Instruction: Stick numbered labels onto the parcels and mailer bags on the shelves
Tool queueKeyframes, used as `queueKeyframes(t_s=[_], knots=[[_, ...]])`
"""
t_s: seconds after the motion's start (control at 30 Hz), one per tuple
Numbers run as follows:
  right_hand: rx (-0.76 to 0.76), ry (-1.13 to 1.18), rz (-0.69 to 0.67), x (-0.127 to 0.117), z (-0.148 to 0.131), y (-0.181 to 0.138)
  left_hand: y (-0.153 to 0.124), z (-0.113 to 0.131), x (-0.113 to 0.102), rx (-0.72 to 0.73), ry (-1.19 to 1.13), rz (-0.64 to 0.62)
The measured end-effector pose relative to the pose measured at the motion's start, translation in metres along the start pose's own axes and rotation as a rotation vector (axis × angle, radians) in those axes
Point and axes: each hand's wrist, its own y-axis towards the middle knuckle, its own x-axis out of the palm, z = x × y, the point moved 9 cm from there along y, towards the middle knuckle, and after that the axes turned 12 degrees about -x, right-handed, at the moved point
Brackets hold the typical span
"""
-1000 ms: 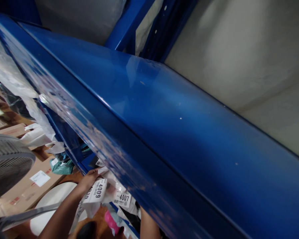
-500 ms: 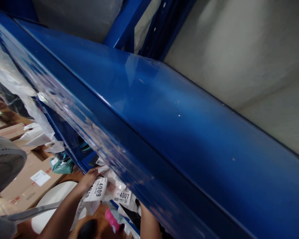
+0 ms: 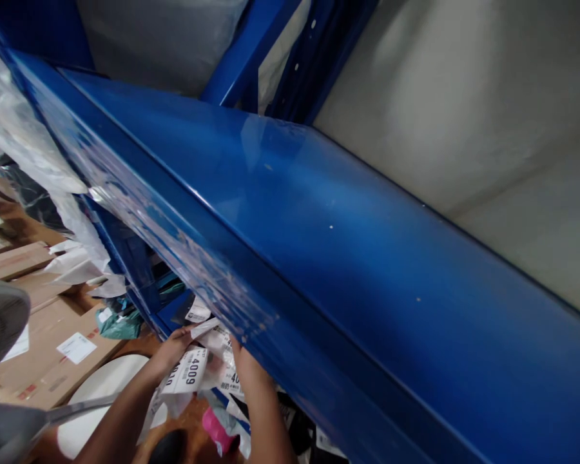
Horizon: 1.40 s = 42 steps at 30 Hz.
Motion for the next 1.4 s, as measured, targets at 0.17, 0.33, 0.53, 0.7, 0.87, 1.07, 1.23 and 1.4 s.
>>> queueKeyframes(t_s=[0.17, 0.33, 0.53, 0.7, 0.87, 1.07, 1.23, 1.4], knots=[[0.021, -0.056, 0.069, -0.003, -0.005, -0.003, -0.011, 0.002, 0.004, 0.100, 0.068, -0.041], [-0.135, -0.056, -0.102, -0.002, -0.029, 0.002, -0.022, 0.001, 0.004, 0.276, 0.311, -0.034], [-0.319, -0.080, -0.125, -0.009, -0.068, 0.017, -0.028, 0.002, 0.002, 0.296, 0.481, -0.006], [-0.409, -0.056, -0.219, 0.011, -0.064, 0.005, -0.030, 0.022, 0.000, 0.251, 0.728, 0.155], [-0.431, 0.113, -0.185, 0.002, -0.054, -0.010, -0.032, 0.033, -0.008, 0.218, 0.817, 0.262], [-0.370, 0.225, -0.137, -0.023, -0.068, -0.011, -0.049, 0.032, -0.011, 0.277, 0.697, 0.228], [-0.121, 0.699, -0.156, 0.003, -0.073, -0.041, -0.079, 0.021, -0.006, 0.365, 0.223, 0.189], [0.140, 0.964, 0.026, 0.031, -0.057, -0.066, -0.103, 0.006, -0.004, 0.387, 0.102, 0.219]])
